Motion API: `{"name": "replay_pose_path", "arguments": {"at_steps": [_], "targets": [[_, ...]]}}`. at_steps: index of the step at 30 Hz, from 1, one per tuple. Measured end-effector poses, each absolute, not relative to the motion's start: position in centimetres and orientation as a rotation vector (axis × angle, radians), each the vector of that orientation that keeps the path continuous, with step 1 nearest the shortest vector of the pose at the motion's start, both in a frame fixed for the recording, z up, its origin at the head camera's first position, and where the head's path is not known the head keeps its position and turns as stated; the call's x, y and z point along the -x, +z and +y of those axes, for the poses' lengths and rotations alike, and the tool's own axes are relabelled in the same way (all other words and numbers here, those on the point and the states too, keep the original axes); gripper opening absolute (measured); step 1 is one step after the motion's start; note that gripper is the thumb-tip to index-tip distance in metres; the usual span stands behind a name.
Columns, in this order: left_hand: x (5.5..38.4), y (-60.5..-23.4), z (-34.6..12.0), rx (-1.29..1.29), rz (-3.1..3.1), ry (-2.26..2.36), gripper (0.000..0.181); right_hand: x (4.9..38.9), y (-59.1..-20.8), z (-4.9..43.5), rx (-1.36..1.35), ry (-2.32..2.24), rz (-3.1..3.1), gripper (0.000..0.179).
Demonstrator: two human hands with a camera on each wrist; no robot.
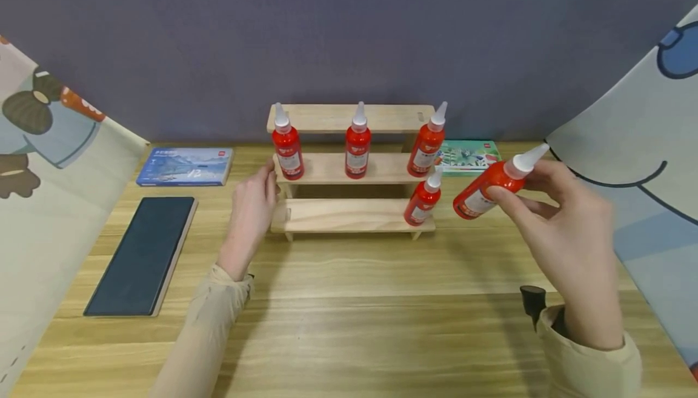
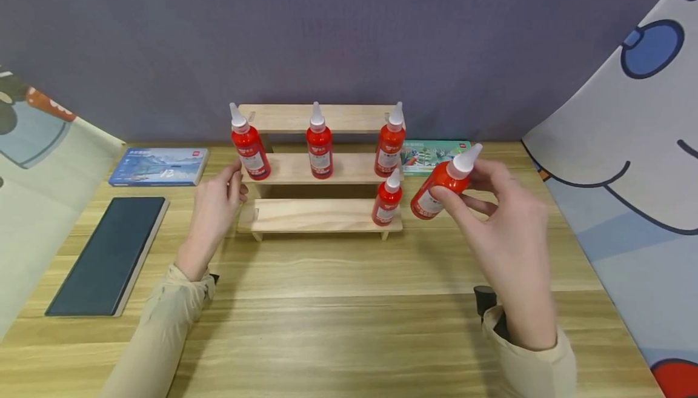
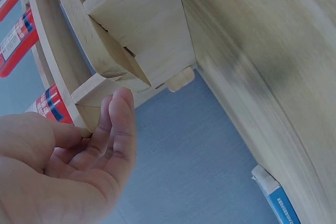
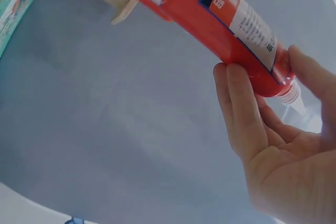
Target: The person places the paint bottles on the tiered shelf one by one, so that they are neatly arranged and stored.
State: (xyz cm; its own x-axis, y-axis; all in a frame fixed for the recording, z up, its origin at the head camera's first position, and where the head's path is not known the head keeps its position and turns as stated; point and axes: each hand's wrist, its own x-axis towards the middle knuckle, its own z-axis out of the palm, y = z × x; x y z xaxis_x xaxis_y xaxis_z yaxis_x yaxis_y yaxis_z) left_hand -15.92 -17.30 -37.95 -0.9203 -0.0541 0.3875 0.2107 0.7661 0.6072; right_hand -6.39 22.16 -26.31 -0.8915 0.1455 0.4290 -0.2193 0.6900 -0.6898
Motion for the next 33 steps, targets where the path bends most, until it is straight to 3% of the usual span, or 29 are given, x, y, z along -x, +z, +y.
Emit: {"name": "replay_pose_path", "arguments": {"at_steps": [21, 33], "targets": [[15.9, -38.0, -17.4, 0.103, -2.596, -0.963, 0.035, 7.7, -27.6, 17.2, -0.390, 1.101, -2.505, 0.045], [16.0, -38.0, -17.4, 0.095, -2.601, -0.961, 0.035, 9.6, -29.2, 14.5, -0.398, 1.162, -2.576, 0.044]]}}
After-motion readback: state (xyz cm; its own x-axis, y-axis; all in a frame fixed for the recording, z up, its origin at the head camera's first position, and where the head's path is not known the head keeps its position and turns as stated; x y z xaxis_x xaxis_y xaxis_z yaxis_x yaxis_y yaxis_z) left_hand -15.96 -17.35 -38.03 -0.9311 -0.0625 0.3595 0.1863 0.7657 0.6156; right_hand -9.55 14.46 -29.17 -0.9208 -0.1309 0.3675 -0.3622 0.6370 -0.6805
